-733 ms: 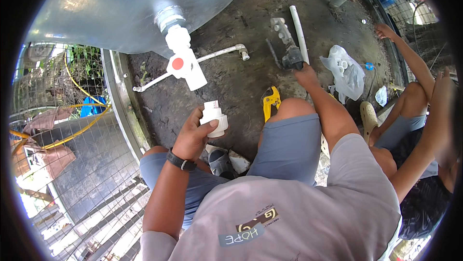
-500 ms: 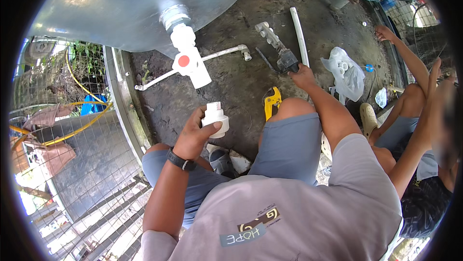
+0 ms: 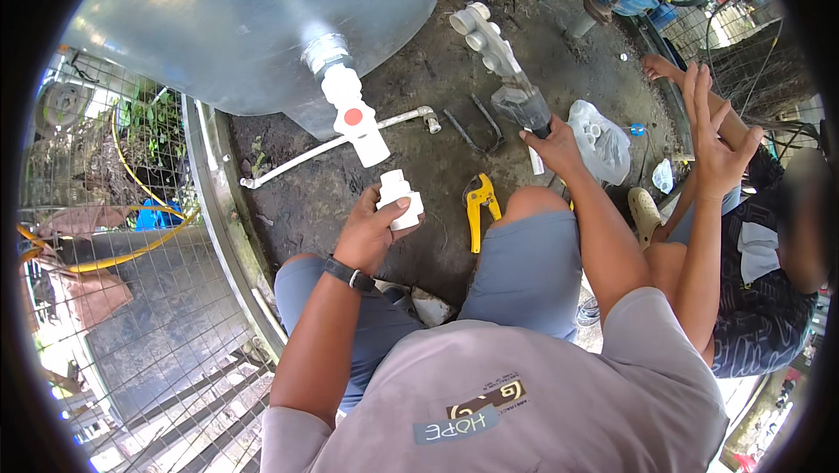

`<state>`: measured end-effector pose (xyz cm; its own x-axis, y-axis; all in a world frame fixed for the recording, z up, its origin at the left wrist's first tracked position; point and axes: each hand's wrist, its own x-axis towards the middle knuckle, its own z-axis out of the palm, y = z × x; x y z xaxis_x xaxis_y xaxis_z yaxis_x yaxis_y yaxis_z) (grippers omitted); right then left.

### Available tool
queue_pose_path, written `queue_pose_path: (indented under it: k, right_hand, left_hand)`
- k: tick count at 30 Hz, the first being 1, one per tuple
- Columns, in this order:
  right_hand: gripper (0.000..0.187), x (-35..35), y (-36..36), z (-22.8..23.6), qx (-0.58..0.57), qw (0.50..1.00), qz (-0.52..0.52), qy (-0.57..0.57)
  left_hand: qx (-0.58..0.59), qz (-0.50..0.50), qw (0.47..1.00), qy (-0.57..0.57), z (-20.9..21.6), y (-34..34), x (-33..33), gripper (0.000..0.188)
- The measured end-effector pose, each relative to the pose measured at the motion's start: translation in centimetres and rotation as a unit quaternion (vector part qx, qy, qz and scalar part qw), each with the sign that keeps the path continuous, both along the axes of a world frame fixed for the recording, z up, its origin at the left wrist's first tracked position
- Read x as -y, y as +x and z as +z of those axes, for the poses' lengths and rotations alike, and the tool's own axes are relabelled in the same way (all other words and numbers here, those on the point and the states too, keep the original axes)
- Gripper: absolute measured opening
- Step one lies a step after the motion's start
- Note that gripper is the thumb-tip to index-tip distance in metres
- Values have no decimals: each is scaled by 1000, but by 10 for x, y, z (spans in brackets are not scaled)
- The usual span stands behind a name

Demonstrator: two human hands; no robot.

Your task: The person assembles white PVC pipes and fittings by hand, then uses a yellow pipe cutter to trim a pipe segment. They repeatedly align and tighten the components near a water tank valve.

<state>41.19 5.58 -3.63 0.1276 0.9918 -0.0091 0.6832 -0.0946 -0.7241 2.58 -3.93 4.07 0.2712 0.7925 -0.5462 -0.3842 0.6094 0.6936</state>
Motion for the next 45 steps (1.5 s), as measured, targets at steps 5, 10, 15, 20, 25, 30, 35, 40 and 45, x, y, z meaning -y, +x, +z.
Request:
queue_pose_path:
  k: [5,10,15,20,25,30,35,40,45]
  right_hand:
    - [44,-2,-12,41,73,987,20,-142]
    - [41,9,-11,57,109,986,114,-51]
    - [29,9,-36,81,124,973,183,-73]
    - [26,4,-51,92,171,954,232,-78]
    - [28,-1,-53,81,181,949,248,-71]
    - [23,-5,-56,78,204,945,250,-53]
    - [29,-11,-56,79,221,941,240,-85]
    - [35,-17,-50,80,265,917,295,54]
    - [32,-26,-64,97,339,901,267,42]
  left_hand:
    - [-18,11,1000,1,-9,-4,1,54]
    - [-18,-6,999,44,-15,-3,7,62]
    - [-27,7,999,24,-11,-5,20,61]
    - [-40,-23,999,4,1,-3,35,64]
    - [-67,-59,996,6,1,-7,40,67]
    - [-95,-89,991,10,4,-10,43,67]
    - [-90,-63,994,-5,-4,-13,46,66]
    - [-52,-23,998,-17,-8,-13,44,64]
    - [10,5,1000,-17,-7,-7,41,59]
